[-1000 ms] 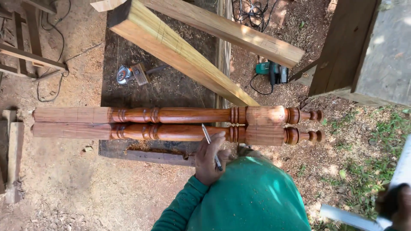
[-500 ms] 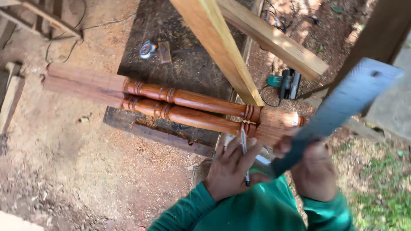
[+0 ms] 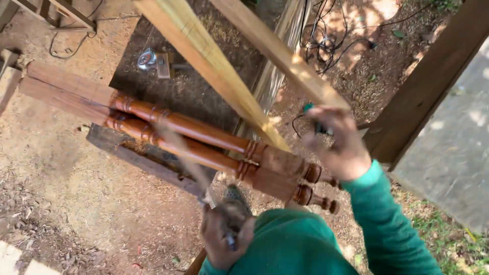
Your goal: The person measures and marks two wooden balusters using a metal square and a pencil. They repeatedly position the square on the balusters to draw lines, occasionally adjusting the wood and tools on the workbench.
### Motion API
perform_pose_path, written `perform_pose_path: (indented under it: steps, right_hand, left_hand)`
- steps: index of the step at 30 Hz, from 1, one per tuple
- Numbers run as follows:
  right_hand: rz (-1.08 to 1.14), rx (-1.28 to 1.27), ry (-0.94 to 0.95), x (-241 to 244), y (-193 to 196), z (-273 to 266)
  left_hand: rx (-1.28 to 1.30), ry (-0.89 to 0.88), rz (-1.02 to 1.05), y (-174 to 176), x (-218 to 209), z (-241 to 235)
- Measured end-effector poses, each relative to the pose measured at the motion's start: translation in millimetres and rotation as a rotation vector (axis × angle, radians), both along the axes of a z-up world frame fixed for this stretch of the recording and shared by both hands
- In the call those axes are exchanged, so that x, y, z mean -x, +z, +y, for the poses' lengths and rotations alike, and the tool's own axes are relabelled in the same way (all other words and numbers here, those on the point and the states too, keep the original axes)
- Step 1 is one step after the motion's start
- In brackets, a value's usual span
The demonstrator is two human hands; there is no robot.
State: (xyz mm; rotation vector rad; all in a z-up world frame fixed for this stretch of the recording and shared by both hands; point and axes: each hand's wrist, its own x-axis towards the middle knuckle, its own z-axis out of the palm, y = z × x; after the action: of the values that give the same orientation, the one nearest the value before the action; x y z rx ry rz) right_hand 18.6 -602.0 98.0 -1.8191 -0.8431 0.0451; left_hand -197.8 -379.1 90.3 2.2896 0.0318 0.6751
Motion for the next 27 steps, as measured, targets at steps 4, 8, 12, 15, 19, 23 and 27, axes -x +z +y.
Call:
perform_pose_path:
  steps: [4,8,12,15,19,23,27]
  right_hand:
    - [-0.06,0.312,-0.507,-70.0,-100.2,-79.3]
    - [0.57,0.156,-0.453,-95.9,-102.6,-87.1]
    - [0.57,0.035,-0.336,-138.6,-176.2,-77.3]
    - [0.866,0.113,-0.31,-142.7,-164.0,-56.9]
    - [0.974,0.01,-0.223,-123.2,-173.2,-45.9]
    - [0.888,0.051,-0.233,-96.9,-166.3,-29.0]
    - [0.868,0.0,-0.23,-87.8,-161.7,-27.5]
  left_hand:
    - [0.266,0.347,0.132,-24.7,23.1,-4.1]
    - [0.422,0.599,0.298,-72.6,67.4,-0.5]
    - [0.474,0.532,0.105,-149.6,82.2,-2.3]
    - [0.425,0.495,0.194,-182.3,83.9,-1.3]
    - [-0.09,0.49,0.218,-163.0,78.6,-13.4]
    - [-0.383,0.243,0.36,-73.5,32.0,-17.3]
    - [-0.456,0.12,0.402,-44.3,-17.1,3.1]
